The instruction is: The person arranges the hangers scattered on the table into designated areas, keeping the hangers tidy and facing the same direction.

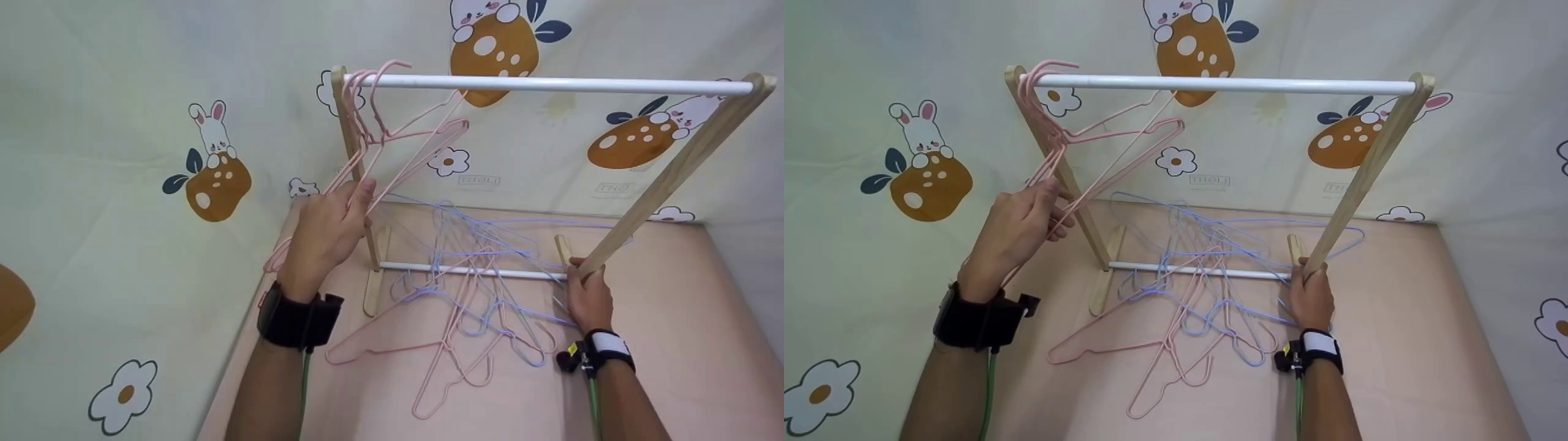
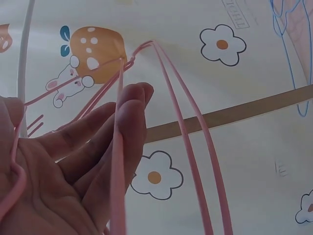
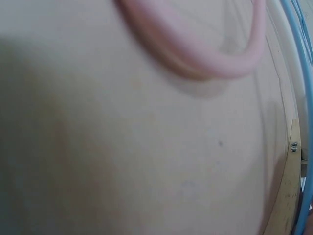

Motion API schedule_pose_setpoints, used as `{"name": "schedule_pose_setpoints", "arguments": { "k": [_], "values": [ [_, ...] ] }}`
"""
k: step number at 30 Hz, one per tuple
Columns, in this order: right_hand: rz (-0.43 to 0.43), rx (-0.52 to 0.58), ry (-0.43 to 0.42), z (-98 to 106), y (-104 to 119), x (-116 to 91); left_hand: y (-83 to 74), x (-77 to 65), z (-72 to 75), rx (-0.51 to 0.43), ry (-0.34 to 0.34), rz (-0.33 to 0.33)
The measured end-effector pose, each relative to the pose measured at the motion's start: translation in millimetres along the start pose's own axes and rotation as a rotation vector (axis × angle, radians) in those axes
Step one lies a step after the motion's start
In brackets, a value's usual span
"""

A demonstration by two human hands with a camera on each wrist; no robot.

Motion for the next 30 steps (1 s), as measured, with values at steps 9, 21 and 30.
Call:
{"name": "schedule_pose_setpoints", "arguments": {
  "k": [9,21,30],
  "values": [
    [0.004,0.0,-0.015,-0.5,-1.6,0.6,6.5,2.7,-1.5,0.018,-0.017,0.034],
    [0.004,0.005,-0.017,0.3,-1.0,0.0,6.4,4.8,-3.1,0.042,-0.002,0.054],
    [0.017,-0.004,-0.022,-0.3,-0.9,0.0,3.4,5.6,-9.3,0.058,0.013,0.007]
  ]
}}
Point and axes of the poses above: each hand's wrist, its own x-axis towards the middle knuckle, its own z-axis out of the back of the hand, y = z × x, the point moved 7 cm from there along x, towards the middle knuckle, and after that the axes turned 1 degree about x, right-handed, at the moved point
